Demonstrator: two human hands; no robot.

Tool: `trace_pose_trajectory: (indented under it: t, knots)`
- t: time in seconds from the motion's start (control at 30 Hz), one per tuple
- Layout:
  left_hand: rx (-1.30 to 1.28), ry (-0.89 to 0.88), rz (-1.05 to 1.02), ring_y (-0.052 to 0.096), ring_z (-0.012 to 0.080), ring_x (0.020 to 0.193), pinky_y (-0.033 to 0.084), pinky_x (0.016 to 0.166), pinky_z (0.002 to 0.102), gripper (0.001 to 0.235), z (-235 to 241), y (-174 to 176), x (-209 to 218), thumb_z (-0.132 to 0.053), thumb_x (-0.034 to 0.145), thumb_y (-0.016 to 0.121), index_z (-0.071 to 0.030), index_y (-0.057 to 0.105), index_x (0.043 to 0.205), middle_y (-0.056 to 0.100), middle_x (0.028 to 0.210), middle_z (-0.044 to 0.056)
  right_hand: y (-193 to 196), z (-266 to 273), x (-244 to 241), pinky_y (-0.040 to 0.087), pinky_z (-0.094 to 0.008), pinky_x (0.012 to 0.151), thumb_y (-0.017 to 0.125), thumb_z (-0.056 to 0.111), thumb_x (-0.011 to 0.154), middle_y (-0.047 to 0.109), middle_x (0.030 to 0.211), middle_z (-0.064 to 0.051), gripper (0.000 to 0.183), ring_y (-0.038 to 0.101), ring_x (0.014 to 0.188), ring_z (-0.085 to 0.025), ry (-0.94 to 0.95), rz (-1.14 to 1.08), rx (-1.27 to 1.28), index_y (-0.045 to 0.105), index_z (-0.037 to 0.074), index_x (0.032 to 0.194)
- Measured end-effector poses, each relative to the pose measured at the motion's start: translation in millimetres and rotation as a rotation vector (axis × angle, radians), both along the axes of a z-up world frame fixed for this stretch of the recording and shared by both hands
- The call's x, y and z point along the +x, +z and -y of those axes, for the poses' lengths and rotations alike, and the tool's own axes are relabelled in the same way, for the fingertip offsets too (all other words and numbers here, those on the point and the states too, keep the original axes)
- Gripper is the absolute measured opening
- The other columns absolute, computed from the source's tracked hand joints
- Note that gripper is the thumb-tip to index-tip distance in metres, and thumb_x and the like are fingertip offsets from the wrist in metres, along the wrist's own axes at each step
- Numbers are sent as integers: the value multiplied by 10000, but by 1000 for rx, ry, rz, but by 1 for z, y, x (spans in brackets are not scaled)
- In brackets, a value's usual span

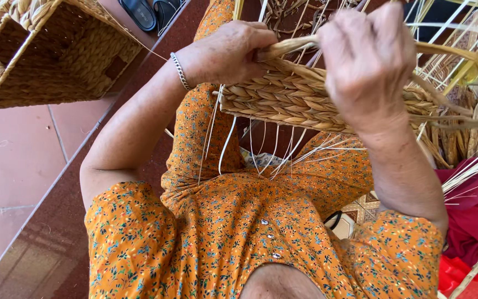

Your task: The person weaves a basket by hand, interlacing thin strips of dried plant material through a vertical frame. They repeatedly pull and tighten the strips to form a tight braid along the basket's edge.

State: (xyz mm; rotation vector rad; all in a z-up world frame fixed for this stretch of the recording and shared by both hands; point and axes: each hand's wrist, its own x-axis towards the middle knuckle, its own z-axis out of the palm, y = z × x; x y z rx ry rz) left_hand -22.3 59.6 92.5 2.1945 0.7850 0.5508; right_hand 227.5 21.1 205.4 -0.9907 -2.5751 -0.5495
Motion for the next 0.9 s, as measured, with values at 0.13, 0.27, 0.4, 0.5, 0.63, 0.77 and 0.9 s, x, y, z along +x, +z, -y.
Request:
trace_pose_trajectory:
  t: [0.13,0.27,0.4,0.5,0.63,0.77,0.9]
  knots:
    - [144,96,32,637,401,834,504,683,499,455,9,5,17,-367,752,864,-14,625,911,602,903,173,12,-33,18,513,-368,626,759,273,953,729,751,-59,153,674,685,-221,-372,-3,-889,770,124,982]
    - [161,317,30,652,360,926,530,811,483,308,20,0,29,-347,1087,701,-54,618,1042,613,972,141,-5,-61,40,553,-371,689,755,311,939,764,804,-69,234,704,730,-214,-348,-82,-1278,782,120,1073]
    - [117,342,202,646,328,874,541,762,455,197,24,0,24,-202,1053,681,-37,594,1116,613,995,151,-28,-43,42,578,-386,729,784,332,958,756,860,-114,275,719,731,-228,-283,-91,-991,768,102,1109]
    - [339,301,191,641,326,887,561,740,419,183,30,0,17,-107,959,697,-42,571,1075,604,1038,171,-58,-26,24,575,-369,705,790,346,1011,747,877,-95,301,730,761,-213,-122,-274,-856,699,91,1143]
    - [507,137,94,669,310,997,583,776,361,219,39,-12,7,-17,939,694,-37,547,1100,626,1210,153,-108,-29,6,520,-369,571,802,398,1047,681,758,-42,368,680,643,-197,-94,-258,-444,608,88,998]
    - [417,214,146,689,296,898,573,757,394,190,23,-31,11,-59,988,726,-86,559,1076,659,1042,98,-136,-29,8,452,-378,443,789,441,1048,558,575,-7,437,570,453,-185,-208,-159,-360,563,92,915]
    - [302,378,64,696,315,755,545,669,431,237,-10,-40,24,-173,954,824,-144,594,1001,682,818,94,-138,-8,16,415,-286,372,680,317,1104,577,587,15,323,561,442,-125,-188,-212,-413,586,39,968]
